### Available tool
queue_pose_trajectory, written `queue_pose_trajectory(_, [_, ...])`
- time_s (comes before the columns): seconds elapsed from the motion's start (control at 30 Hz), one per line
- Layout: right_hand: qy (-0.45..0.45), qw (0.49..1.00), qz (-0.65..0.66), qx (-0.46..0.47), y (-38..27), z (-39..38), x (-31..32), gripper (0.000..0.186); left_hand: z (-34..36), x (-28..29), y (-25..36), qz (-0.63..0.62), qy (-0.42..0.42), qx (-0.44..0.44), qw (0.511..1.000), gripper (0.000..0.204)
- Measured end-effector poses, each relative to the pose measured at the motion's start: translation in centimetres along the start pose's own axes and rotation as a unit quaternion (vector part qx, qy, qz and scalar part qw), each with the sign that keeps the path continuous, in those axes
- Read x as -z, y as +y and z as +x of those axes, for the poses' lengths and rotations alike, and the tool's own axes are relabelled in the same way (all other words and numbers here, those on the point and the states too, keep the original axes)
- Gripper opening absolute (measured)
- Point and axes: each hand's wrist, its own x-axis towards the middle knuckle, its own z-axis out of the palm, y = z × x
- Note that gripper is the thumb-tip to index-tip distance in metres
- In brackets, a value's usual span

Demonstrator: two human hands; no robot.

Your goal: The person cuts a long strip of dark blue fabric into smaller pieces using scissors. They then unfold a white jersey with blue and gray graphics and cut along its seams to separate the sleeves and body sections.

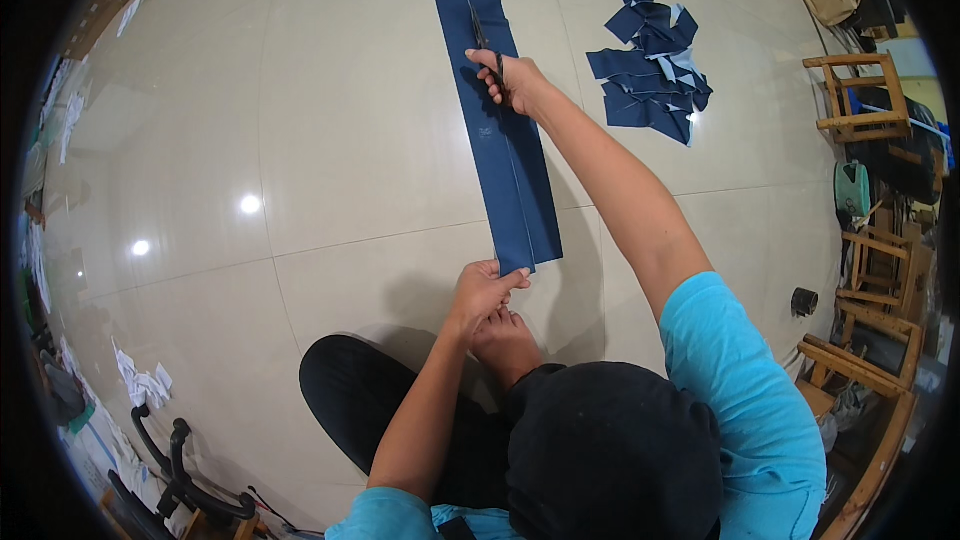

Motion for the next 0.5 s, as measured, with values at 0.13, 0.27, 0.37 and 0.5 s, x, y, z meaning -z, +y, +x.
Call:
queue_pose_trajectory(0.13, [-0.001, 1.000, 0.006, 0.003, -0.06, 0.32, 0.05, 0.043, 0.02, 0.01, 0.01, 0.000, -0.004, -0.002, 1.000, 0.020])
queue_pose_trajectory(0.27, [0.001, 1.000, 0.001, 0.001, -0.12, 0.12, -0.27, 0.039, -0.16, 0.04, 0.21, 0.000, -0.001, 0.002, 1.000, 0.020])
queue_pose_trajectory(0.37, [-0.003, 1.000, -0.004, 0.001, -0.14, 0.25, -0.24, 0.036, -0.30, -0.05, 0.46, 0.003, 0.001, 0.005, 1.000, 0.020])
queue_pose_trajectory(0.5, [-0.002, 1.000, -0.005, 0.005, 0.09, 0.58, 0.09, 0.037, -0.44, -0.20, 0.74, 0.004, -0.001, 0.010, 1.000, 0.019])
